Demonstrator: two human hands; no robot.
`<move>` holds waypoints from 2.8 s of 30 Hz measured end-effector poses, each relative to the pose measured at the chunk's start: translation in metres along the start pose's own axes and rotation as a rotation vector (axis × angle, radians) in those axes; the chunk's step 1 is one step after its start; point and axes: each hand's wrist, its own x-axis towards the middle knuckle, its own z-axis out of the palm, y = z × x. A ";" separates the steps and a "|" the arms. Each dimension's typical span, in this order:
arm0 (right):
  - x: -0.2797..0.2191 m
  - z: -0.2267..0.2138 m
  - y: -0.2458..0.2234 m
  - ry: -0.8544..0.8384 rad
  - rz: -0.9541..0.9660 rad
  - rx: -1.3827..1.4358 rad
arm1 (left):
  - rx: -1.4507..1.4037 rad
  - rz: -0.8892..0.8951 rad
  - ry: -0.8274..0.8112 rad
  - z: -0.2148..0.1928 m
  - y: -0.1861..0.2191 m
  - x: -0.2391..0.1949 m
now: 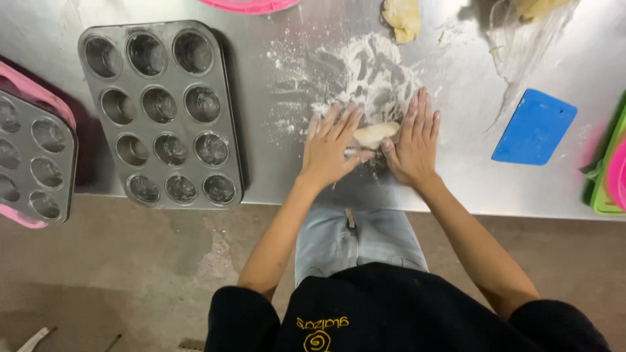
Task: The person prepares dough on a metal surface by hand, using a scraper to portion it, dusting it with flour from a bucket, and rolling it flat with a small rolling pin before placing a portion into a muffin tin.
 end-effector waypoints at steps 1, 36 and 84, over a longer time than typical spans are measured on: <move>-0.006 -0.003 0.000 0.002 0.003 0.004 | 0.003 0.002 -0.003 0.012 -0.006 0.003; -0.164 -0.094 0.069 0.206 0.386 0.194 | -0.239 0.209 -0.259 0.106 0.068 0.108; -0.017 -0.014 0.009 -0.073 0.052 -0.042 | -0.101 -0.432 0.214 -0.043 0.035 0.029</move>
